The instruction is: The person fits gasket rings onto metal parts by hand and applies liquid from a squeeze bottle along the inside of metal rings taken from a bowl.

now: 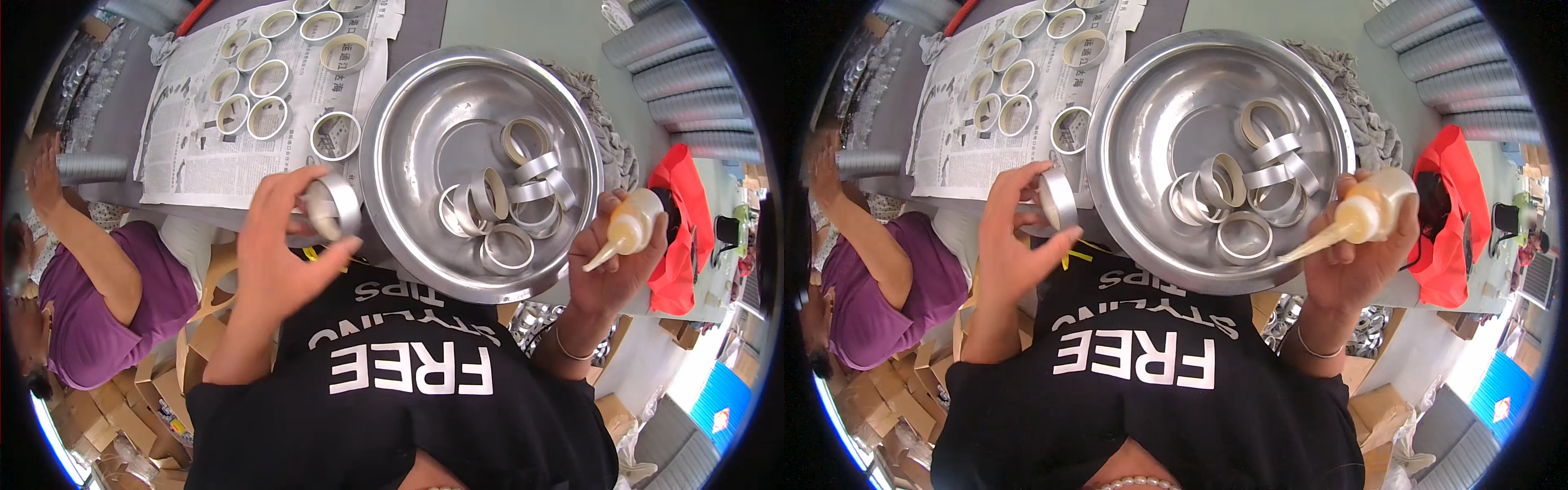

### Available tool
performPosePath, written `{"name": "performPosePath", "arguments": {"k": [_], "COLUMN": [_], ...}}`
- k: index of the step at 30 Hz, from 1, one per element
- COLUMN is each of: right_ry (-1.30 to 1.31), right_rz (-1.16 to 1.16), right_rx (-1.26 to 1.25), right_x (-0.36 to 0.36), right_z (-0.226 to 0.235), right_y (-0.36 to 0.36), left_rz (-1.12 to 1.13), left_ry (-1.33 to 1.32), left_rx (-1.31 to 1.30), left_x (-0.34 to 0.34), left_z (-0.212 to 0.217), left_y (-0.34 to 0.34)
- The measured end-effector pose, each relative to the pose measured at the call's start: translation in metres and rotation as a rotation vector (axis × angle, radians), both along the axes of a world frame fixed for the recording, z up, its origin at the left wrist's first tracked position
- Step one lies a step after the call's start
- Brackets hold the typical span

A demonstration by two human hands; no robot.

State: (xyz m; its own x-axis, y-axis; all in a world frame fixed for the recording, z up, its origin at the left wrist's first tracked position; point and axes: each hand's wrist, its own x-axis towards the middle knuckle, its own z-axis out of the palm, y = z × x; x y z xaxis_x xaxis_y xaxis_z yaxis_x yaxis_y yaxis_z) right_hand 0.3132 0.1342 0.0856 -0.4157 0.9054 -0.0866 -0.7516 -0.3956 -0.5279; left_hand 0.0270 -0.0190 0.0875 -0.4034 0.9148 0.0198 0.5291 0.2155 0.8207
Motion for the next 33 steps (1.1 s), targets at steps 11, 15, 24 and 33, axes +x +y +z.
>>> {"name": "performPosePath", "arguments": {"k": [11, 15, 24, 33], "right_ry": [0.004, 0.033, 0.059, 0.231], "right_rz": [-0.063, -0.062, -0.088, 0.036], "right_rx": [0.041, 0.055, -0.090, -0.233], "right_x": [0.001, -0.001, -0.026, -0.057], "right_z": [-0.004, 0.003, 0.000, -0.001], "right_y": [0.001, -0.001, -0.014, -0.025], "left_rz": [-0.229, -0.402, -0.462, -0.338], "left_ry": [0.152, 0.250, 0.241, -1.264], "left_rx": [0.070, 0.100, 0.101, 0.099], "left_x": [0.018, 0.069, 0.067, 0.067], "left_z": [-0.009, -0.020, -0.020, -0.019], "left_y": [0.055, 0.086, 0.095, 0.059]}}
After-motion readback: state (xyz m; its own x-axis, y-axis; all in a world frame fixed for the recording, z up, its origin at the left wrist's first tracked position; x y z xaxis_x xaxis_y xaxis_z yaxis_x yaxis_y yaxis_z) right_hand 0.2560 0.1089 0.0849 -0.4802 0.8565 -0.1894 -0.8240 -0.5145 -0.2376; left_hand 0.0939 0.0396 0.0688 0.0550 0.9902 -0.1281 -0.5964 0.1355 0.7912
